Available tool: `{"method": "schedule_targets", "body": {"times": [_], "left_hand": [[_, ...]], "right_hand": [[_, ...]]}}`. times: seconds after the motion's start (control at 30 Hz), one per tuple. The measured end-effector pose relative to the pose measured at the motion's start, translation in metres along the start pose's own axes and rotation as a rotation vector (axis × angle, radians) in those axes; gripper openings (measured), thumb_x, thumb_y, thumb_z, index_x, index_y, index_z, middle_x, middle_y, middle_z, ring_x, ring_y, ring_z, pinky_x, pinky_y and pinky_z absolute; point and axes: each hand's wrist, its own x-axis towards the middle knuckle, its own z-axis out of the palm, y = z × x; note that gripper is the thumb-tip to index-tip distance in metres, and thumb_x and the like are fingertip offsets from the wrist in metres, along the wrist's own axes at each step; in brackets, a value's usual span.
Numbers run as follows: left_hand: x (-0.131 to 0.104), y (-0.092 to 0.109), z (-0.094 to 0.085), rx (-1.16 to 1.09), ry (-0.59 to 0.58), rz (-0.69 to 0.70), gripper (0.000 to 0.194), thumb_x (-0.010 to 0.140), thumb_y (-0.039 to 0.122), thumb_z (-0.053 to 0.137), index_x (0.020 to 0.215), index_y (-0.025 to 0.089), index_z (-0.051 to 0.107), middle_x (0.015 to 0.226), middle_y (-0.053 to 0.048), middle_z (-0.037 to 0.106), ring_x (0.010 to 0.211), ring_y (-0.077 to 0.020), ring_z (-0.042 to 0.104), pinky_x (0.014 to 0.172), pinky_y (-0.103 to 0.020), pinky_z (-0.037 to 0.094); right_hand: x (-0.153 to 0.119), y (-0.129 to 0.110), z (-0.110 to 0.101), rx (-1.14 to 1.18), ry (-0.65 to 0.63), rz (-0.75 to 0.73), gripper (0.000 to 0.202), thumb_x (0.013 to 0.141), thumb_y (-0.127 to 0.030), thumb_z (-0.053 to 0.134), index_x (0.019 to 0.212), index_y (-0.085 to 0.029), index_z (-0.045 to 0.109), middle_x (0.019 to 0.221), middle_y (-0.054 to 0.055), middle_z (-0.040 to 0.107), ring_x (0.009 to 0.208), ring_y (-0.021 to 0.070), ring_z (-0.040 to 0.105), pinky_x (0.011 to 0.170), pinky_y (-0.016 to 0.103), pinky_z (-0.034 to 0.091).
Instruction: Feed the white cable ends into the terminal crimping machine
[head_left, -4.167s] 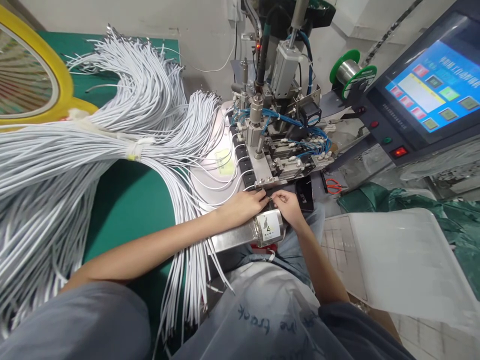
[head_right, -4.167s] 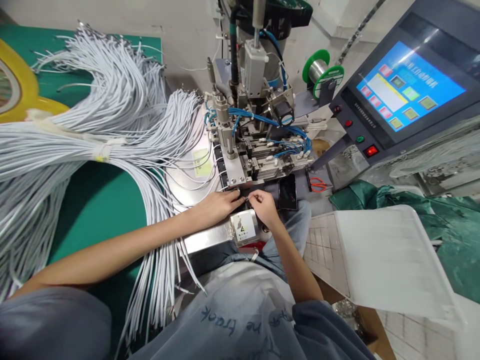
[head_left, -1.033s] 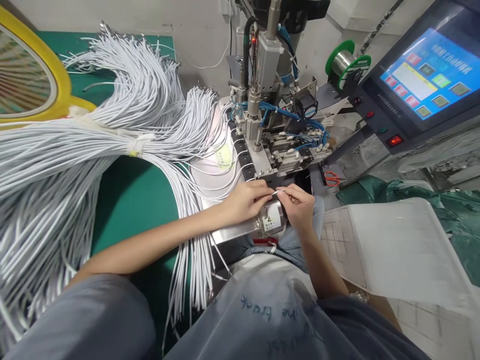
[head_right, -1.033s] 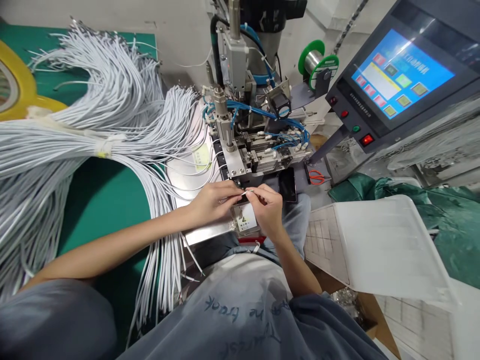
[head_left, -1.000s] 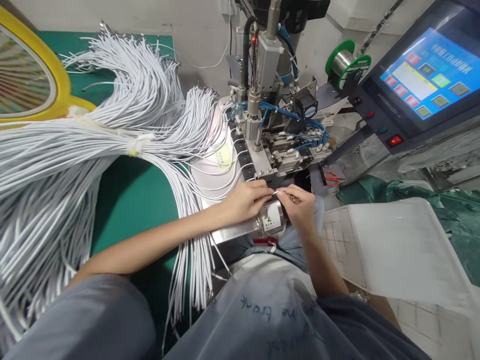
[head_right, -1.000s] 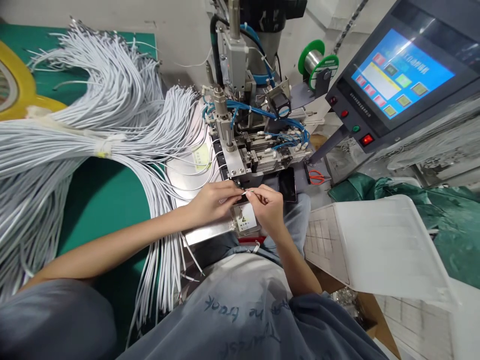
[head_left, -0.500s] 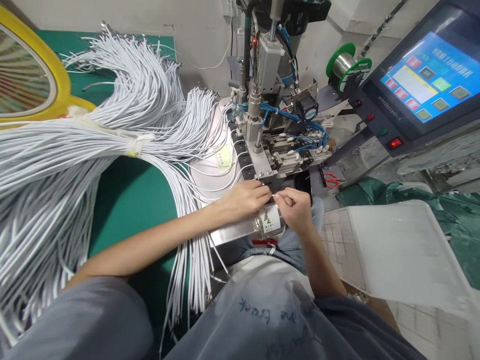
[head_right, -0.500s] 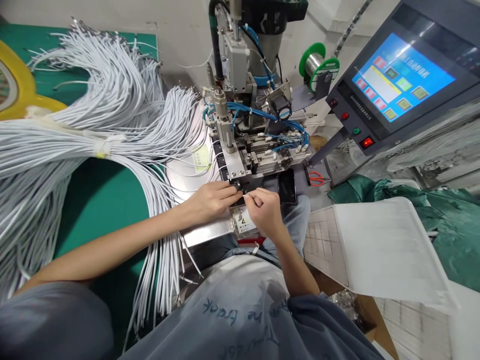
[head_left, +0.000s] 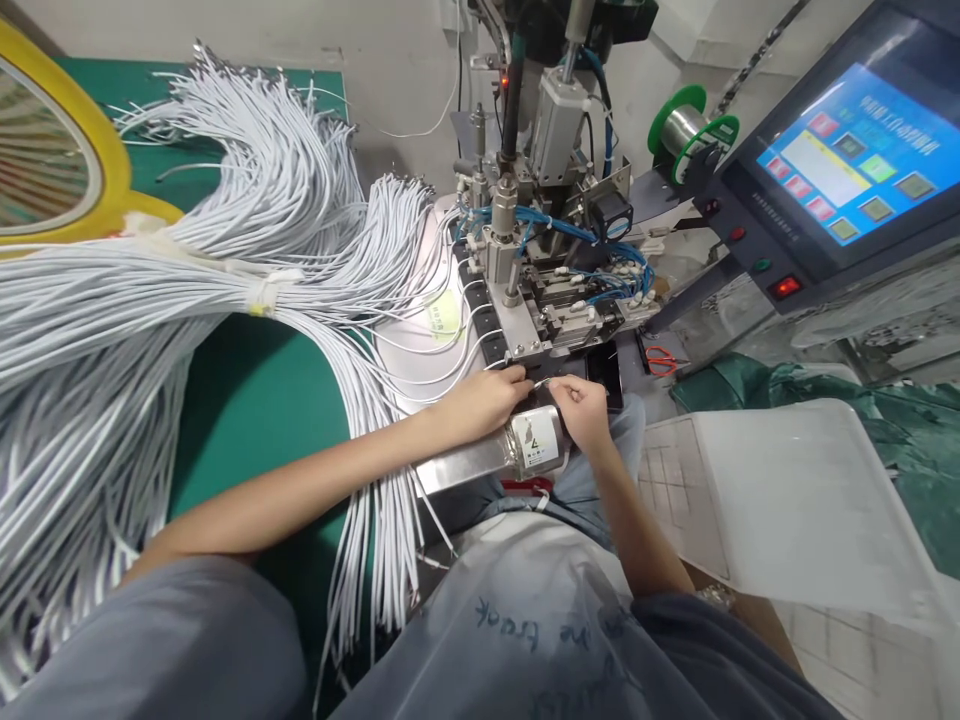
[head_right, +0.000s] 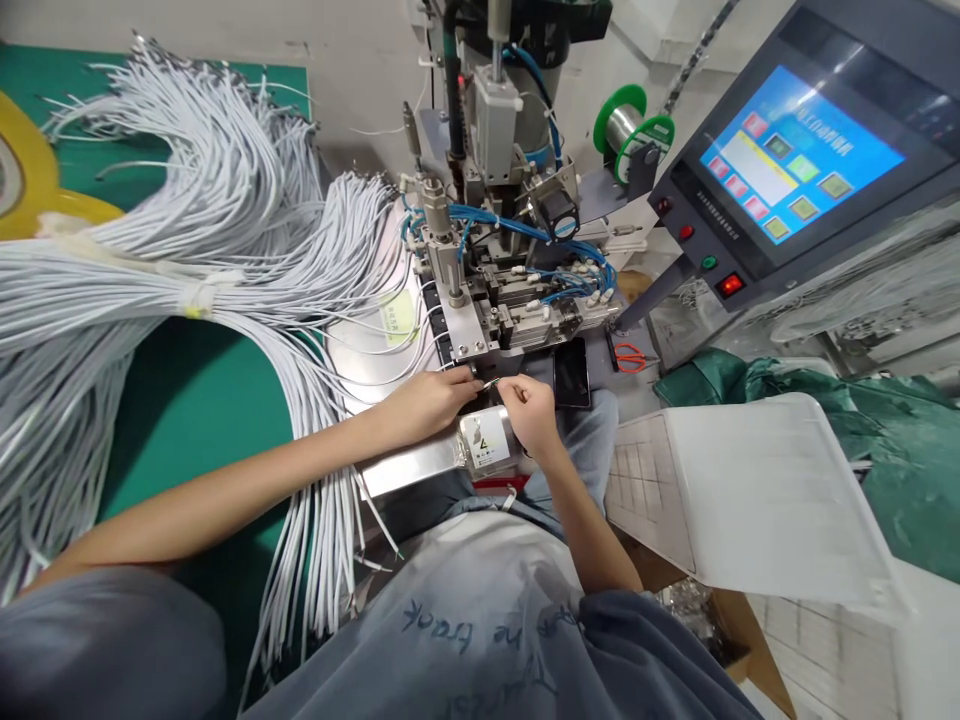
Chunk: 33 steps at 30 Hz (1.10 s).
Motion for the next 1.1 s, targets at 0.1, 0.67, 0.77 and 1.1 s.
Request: {"method": "schedule_targets", "body": {"times": [0.1, 0.67, 0.77, 1.1], "left_hand": [[0.001, -0.002, 0.001, 0.131, -0.095, -0.041, 0.03, 0.083, 0.005, 0.04, 0.104, 0.008, 0.06, 0.09, -0.009, 0.058, 0.061, -0.0128, 0.059, 0.054, -0.024, 0.046], [-0.001, -0.006, 0.006, 0.183, -0.101, 0.032, 0.041, 0.08, 0.004, 0.041, 0.119, 0.012, 0.054, 0.092, -0.009, 0.057, 0.067, -0.0155, 0.062, 0.058, -0.026, 0.048], [-0.001, -0.007, 0.006, 0.189, -0.11, 0.021, 0.041, 0.082, 0.005, 0.042, 0.12, 0.014, 0.054, 0.094, -0.009, 0.056, 0.069, -0.0155, 0.062, 0.059, -0.026, 0.048], [-0.001, -0.006, 0.004, 0.177, -0.128, 0.027, 0.04, 0.083, 0.005, 0.04, 0.121, 0.011, 0.051, 0.099, -0.013, 0.056, 0.073, -0.0182, 0.063, 0.061, -0.029, 0.05]], "right_hand": [[0.01, 0.016, -0.003, 0.074, -0.039, 0.105, 0.02, 0.07, -0.032, 0.055, 0.068, -0.016, 0.066, 0.069, 0.004, 0.065, 0.068, 0.0171, 0.057, 0.066, 0.03, 0.045], [0.02, 0.022, 0.007, 0.149, -0.167, 0.252, 0.027, 0.062, -0.044, 0.062, 0.062, -0.017, 0.057, 0.048, -0.004, 0.049, 0.046, 0.0098, 0.043, 0.045, 0.023, 0.034], [0.02, 0.022, 0.006, 0.151, -0.199, 0.254, 0.027, 0.062, -0.044, 0.063, 0.062, -0.017, 0.056, 0.049, -0.004, 0.049, 0.046, 0.0099, 0.043, 0.045, 0.023, 0.034], [0.019, 0.024, 0.008, 0.197, -0.186, 0.236, 0.028, 0.065, -0.043, 0.063, 0.063, -0.018, 0.054, 0.046, -0.007, 0.044, 0.044, 0.0083, 0.04, 0.046, 0.022, 0.033]]}}
